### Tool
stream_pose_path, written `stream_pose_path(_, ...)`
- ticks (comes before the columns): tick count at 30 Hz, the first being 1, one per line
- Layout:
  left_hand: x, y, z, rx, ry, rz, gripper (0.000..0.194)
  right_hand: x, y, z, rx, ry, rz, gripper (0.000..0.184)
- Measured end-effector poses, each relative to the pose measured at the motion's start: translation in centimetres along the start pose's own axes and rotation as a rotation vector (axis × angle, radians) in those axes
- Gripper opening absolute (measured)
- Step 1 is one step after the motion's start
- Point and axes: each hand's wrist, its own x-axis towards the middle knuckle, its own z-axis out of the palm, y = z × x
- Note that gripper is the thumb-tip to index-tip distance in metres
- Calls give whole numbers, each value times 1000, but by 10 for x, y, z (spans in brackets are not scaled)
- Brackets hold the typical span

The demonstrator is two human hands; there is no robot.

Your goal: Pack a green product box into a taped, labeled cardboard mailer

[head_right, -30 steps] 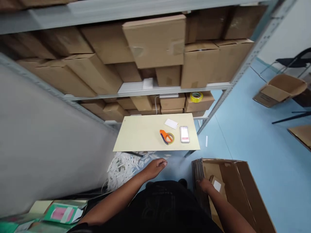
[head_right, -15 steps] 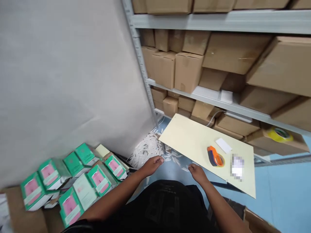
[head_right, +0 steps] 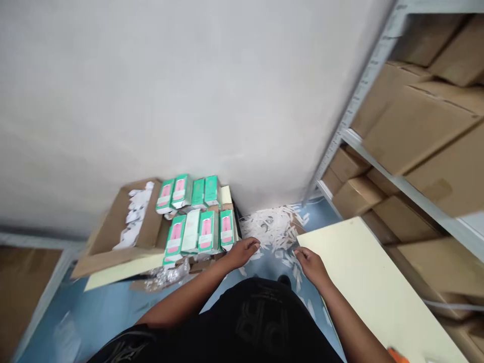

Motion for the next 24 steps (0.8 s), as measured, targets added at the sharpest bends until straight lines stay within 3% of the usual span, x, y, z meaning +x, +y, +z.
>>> stream_pose_path(5,-17,-4,-20,-74,261,-111,35,66,-25,15,-26,-220,-96,48)
stream_pose_path(12,-57,-29,-70,-33,593,-247,29,112,-83,83,-6,-521,-174,47)
stream_pose_path(18,-77,-79,-154,17,771,-333,34,129,-158,153,-6,-582,-211,38)
stream_pose_path(24,-52,-131,-260,155,808,-351,47,163,-241,242,79,-546,-150,28)
